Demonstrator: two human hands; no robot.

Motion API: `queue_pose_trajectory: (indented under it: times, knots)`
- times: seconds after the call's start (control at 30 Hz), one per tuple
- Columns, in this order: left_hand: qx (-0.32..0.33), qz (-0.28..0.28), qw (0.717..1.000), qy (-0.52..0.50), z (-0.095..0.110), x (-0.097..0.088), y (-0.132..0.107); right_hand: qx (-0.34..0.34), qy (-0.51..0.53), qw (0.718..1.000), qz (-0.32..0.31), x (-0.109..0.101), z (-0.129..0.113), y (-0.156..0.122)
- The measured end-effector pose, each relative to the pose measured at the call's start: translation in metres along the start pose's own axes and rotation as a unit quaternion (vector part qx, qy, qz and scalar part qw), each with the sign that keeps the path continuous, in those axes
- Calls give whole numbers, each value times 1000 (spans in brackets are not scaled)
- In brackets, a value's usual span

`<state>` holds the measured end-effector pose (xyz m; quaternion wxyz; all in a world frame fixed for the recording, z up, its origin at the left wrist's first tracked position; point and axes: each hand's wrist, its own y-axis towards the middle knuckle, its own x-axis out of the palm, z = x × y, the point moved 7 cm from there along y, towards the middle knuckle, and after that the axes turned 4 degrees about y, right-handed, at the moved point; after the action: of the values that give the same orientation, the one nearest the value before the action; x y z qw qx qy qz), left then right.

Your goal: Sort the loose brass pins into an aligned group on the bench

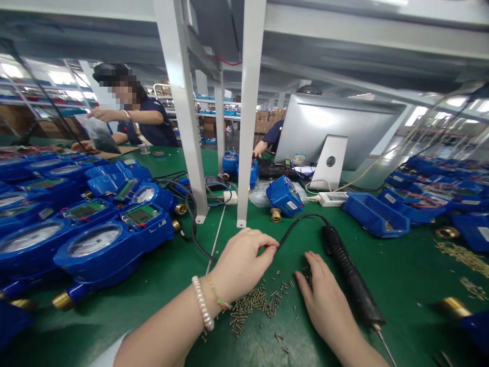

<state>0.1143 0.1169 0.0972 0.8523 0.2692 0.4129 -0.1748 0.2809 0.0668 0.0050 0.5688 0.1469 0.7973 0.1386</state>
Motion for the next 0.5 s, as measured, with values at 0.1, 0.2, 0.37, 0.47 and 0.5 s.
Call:
queue_pose_trajectory:
  times: [0.1,0.2,0.37,0.47,0.5]
  knots:
    - [-51,13,998,-18,-14,-20,-27,-7,7,1000,-1,3,-1,19]
    - [-85,8,996,-27,-26,-30,-54,-3,3,1000,1,6,2,37]
    - [-115,-14,993,-20,-42,-35,-94,-10,1,1000,11,-7,-7,60]
    - [-114,-46,992,8,-53,-31,-114,-12,21,999,28,-34,-24,53]
    - [-112,-59,992,21,-56,-29,-120,-14,32,999,26,-42,-30,45]
